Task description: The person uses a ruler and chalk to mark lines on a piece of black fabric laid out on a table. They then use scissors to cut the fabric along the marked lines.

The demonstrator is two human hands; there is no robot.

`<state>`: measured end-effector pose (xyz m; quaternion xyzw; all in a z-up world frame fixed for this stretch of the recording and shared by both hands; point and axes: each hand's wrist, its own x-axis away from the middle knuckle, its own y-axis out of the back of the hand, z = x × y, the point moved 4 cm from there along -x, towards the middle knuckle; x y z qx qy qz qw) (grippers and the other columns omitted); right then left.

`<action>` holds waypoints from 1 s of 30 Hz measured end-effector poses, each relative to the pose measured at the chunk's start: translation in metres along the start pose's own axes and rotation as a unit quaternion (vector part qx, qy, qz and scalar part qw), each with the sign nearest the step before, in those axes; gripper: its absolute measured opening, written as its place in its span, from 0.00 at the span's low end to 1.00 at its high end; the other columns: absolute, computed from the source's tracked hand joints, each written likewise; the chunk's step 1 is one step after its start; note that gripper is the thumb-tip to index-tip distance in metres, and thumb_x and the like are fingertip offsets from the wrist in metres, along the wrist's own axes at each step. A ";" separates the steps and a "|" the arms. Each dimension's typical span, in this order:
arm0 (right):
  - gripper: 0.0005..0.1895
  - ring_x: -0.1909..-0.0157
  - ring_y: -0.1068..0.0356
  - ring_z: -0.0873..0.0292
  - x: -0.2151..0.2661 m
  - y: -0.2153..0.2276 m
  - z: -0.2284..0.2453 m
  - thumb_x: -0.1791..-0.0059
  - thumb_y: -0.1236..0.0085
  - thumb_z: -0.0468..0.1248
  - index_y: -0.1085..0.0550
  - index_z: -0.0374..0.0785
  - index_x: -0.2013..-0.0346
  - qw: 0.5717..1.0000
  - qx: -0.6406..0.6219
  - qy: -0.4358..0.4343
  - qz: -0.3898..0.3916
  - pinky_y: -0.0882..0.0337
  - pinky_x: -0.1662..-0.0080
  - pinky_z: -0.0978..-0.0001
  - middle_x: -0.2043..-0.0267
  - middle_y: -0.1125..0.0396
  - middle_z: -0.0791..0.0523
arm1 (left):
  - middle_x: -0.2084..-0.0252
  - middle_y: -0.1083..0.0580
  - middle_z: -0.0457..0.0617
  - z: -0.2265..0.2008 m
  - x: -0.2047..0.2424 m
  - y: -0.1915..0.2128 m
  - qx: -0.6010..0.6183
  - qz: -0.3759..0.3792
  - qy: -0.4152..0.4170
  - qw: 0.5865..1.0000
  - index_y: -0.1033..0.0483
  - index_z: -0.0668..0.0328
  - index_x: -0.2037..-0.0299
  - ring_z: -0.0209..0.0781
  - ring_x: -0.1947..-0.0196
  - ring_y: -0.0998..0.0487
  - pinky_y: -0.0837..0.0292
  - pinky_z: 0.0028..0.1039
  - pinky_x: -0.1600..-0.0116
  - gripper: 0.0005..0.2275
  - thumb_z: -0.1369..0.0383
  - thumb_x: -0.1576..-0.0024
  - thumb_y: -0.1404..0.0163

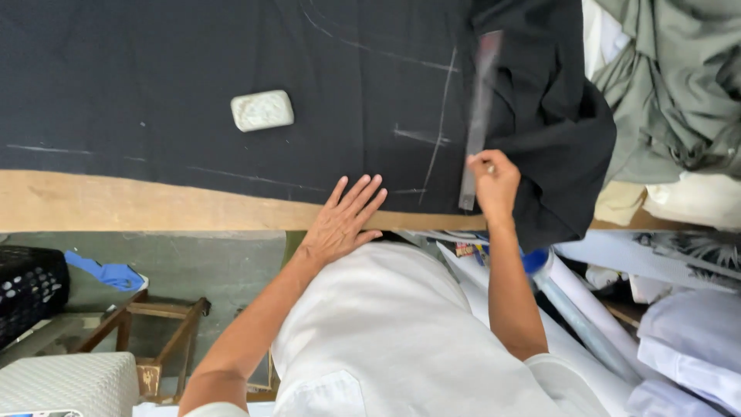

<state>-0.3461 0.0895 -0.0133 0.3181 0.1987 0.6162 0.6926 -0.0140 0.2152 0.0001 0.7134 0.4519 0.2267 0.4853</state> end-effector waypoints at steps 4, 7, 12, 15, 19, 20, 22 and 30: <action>0.03 0.74 0.33 0.67 0.006 0.034 -0.017 0.50 0.31 0.38 0.17 0.53 0.66 0.996 0.010 -0.087 -0.022 0.35 0.65 0.70 0.79 0.34 0.65 | 0.15 0.49 0.46 -0.010 -0.006 -0.006 0.005 -0.022 -0.048 0.999 0.47 0.44 0.18 0.45 0.16 0.51 0.66 0.49 0.15 0.33 0.44 0.32 0.59; 0.04 0.74 0.34 0.66 0.011 0.044 -0.016 0.50 0.30 0.36 0.17 0.50 0.64 0.996 -0.015 -0.076 -0.035 0.35 0.65 0.70 0.79 0.35 0.62 | 0.18 0.42 0.48 -0.022 -0.006 -0.007 0.035 -0.061 -0.097 0.993 0.38 0.47 0.22 0.47 0.19 0.42 0.54 0.46 0.16 0.25 0.53 0.29 0.58; 0.06 0.72 0.33 0.67 0.010 0.027 -0.010 0.50 0.26 0.33 0.16 0.47 0.62 0.996 -0.078 -0.026 -0.035 0.34 0.65 0.72 0.77 0.33 0.60 | 0.22 0.35 0.50 -0.031 -0.007 -0.018 0.041 -0.101 -0.134 0.985 0.31 0.50 0.27 0.49 0.24 0.34 0.43 0.45 0.18 0.20 0.60 0.26 0.63; 0.06 0.72 0.35 0.68 0.006 0.004 0.010 0.50 0.27 0.33 0.16 0.48 0.62 0.995 -0.102 0.001 0.016 0.35 0.66 0.72 0.77 0.31 0.60 | 0.23 0.33 0.52 -0.033 -0.009 -0.011 0.033 -0.137 -0.117 0.983 0.28 0.53 0.30 0.51 0.26 0.30 0.40 0.47 0.20 0.17 0.65 0.26 0.62; 0.06 0.72 0.33 0.67 0.001 -0.039 0.051 0.52 0.24 0.35 0.15 0.50 0.64 0.987 -0.091 0.066 0.114 0.32 0.66 0.72 0.78 0.30 0.60 | 0.26 0.31 0.51 -0.028 -0.009 0.006 0.024 -0.184 -0.066 0.980 0.25 0.54 0.35 0.50 0.28 0.29 0.38 0.47 0.21 0.15 0.67 0.26 0.61; 0.06 0.74 0.32 0.66 0.001 -0.049 0.065 0.53 0.23 0.36 0.15 0.50 0.65 0.984 -0.074 0.085 0.139 0.32 0.67 0.71 0.79 0.31 0.60 | 0.28 0.29 0.51 -0.026 -0.008 0.011 0.020 -0.202 -0.056 0.978 0.23 0.56 0.37 0.50 0.29 0.28 0.37 0.46 0.22 0.14 0.69 0.27 0.59; 0.05 0.75 0.32 0.64 0.000 -0.058 0.097 0.53 0.25 0.36 0.15 0.49 0.65 0.978 -0.063 0.099 0.173 0.33 0.67 0.71 0.80 0.31 0.60 | 0.29 0.28 0.50 -0.019 -0.001 0.013 0.004 -0.210 -0.033 0.977 0.22 0.55 0.38 0.49 0.30 0.27 0.36 0.46 0.22 0.13 0.69 0.27 0.59; 0.04 0.73 0.28 0.55 -0.019 -0.095 0.167 0.52 0.28 0.34 0.16 0.46 0.63 0.942 -0.027 0.184 0.278 0.31 0.65 0.62 0.77 0.30 0.55 | 0.35 0.23 0.49 0.002 0.039 0.038 -0.030 -0.248 0.048 0.967 0.19 0.54 0.41 0.48 0.33 0.24 0.33 0.46 0.25 0.12 0.73 0.28 0.54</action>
